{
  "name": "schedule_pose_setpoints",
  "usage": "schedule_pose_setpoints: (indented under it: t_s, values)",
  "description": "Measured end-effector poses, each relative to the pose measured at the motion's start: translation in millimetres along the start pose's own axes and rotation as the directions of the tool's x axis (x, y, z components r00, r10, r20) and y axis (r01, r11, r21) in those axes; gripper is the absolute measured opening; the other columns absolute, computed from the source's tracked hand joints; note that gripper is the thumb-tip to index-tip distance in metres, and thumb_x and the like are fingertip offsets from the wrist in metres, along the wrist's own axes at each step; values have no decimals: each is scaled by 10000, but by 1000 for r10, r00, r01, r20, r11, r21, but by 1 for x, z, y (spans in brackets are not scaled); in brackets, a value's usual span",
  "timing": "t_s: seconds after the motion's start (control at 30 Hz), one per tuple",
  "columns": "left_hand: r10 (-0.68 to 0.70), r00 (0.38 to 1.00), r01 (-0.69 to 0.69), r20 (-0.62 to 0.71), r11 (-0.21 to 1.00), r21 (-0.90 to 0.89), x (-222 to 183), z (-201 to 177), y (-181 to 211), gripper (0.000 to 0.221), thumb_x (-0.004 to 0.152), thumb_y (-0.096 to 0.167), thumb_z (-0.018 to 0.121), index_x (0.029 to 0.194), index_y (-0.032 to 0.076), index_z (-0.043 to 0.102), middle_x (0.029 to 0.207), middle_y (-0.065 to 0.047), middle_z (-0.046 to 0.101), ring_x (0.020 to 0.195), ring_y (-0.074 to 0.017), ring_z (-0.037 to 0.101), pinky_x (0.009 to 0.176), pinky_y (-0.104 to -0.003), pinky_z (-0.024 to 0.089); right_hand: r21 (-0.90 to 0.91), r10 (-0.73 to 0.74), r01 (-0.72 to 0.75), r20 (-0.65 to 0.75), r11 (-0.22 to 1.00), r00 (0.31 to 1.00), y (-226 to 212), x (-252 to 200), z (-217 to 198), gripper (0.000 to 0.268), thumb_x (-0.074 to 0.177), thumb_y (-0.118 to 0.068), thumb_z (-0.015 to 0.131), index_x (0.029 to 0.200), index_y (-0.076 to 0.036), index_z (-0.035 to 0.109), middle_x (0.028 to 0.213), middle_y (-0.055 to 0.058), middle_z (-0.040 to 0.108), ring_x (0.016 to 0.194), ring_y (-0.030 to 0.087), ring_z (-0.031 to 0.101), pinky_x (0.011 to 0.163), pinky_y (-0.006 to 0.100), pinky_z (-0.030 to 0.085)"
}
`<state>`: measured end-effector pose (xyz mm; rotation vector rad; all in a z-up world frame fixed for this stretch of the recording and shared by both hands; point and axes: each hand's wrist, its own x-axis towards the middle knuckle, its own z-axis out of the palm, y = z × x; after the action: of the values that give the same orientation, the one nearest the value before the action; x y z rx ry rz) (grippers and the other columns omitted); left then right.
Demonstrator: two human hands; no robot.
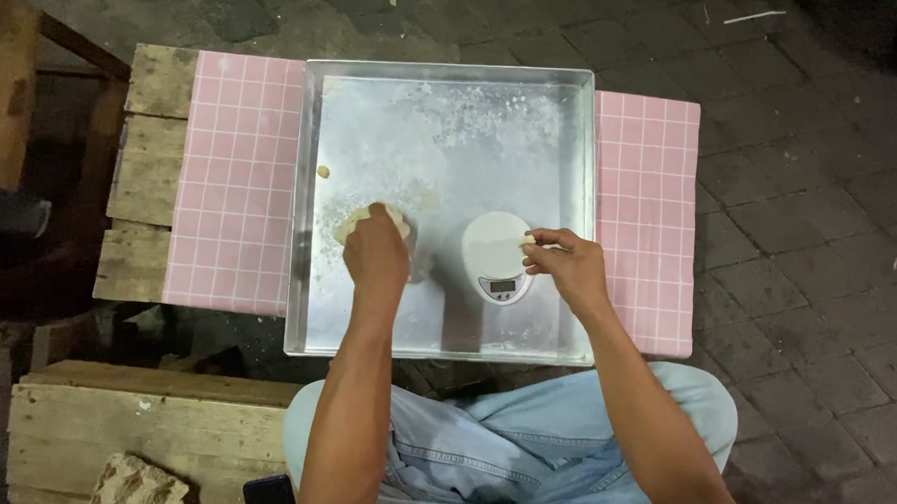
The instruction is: Portioning dough using a digital scale and shaping the pieces into small balls or twists on a metal tray.
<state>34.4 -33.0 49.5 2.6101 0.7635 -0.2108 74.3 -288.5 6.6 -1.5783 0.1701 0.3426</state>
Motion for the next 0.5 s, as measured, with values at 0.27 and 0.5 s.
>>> schedule_pose_setpoints:
  t_s: [0.27,0.5]
  values:
    - [23,999,-19,-25,989,147,14,38,-19,134,863,26,731,992,-7,723,945,-180,621,937,-368,666,728,-478,627,-372,-94,90,6,924,996,27,15,9,226,817,-67,851,1017,14,782,864,183,726,664,178,709,536,245,586]
    - [130,991,-136,-41,931,-339,-41,-18,38,473,921,145,721,1329,-72,622,1153,-292,605,1071,-488,633,844,-602,576,-752,-359,352,163,558,919,15,4,13,174,1007,-173,689,1106,-73,791,887,99,732,705,195,688,614,317,574]
